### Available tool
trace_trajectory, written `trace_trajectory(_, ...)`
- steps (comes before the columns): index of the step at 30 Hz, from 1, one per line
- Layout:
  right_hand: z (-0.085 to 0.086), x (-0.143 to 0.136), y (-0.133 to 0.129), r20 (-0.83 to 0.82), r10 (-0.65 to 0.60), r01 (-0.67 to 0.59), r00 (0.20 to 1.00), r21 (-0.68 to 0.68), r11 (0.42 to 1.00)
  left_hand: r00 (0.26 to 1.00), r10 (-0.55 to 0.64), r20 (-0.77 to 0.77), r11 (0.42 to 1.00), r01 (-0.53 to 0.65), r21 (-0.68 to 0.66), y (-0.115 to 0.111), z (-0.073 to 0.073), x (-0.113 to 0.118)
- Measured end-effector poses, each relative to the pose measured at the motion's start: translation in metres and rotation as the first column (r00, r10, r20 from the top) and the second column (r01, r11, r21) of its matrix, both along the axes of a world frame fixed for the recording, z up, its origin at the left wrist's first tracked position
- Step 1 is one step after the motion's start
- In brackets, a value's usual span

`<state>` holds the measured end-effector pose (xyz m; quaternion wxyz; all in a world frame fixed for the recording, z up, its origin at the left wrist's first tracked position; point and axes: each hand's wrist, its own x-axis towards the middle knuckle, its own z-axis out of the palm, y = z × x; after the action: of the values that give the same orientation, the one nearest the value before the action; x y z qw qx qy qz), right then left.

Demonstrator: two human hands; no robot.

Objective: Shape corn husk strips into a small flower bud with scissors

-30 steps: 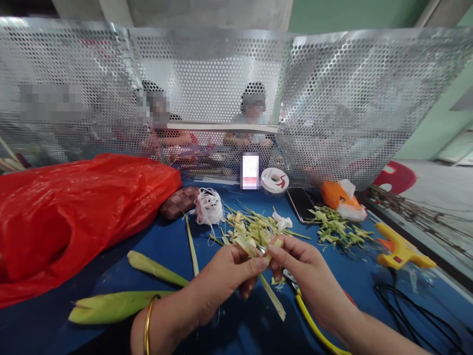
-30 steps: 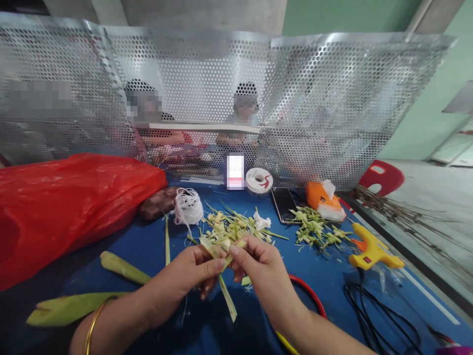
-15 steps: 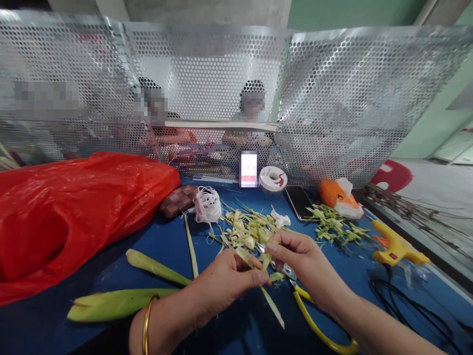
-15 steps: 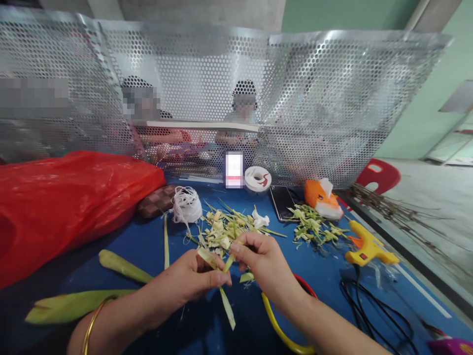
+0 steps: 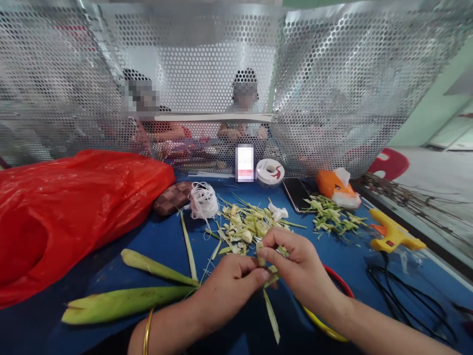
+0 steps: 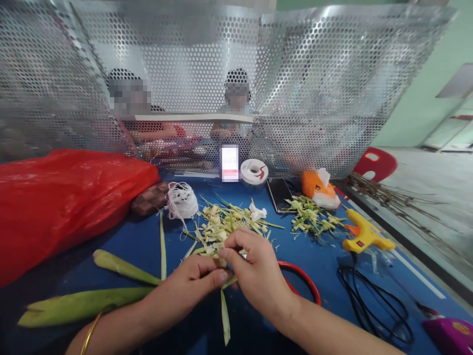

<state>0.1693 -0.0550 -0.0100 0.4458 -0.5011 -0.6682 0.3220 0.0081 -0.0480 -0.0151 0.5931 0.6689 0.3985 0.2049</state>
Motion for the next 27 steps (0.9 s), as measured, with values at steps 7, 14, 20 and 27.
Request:
trace_trajectory(7, 0.003, -0.001, -0.006, 0.003, -0.018, 0.017, 1.000, 0.113, 0.993, 0.972, -0.001, -0.234, 0.971, 0.056, 0.231, -0.010, 0.002, 0.000)
trace_trajectory(14, -0.002, -0.005, -0.007, -0.002, -0.005, 0.005, 1.000, 0.125, 0.992, 0.982, -0.056, -0.182, 0.988, 0.081, 0.134, -0.014, -0.004, 0.003)
trace_trajectory(20, 0.000, -0.013, -0.007, 0.046, 0.048, -0.055, 0.998, 0.163, 0.985, 0.996, -0.028, -0.082, 0.998, 0.032, 0.051, -0.015, -0.004, 0.005)
trace_trajectory(27, 0.049, -0.022, 0.016, 0.014, 0.180, -0.179, 0.984, -0.015, 0.984, 0.982, 0.107, 0.153, 0.994, -0.108, -0.003, 0.005, 0.018, -0.007)
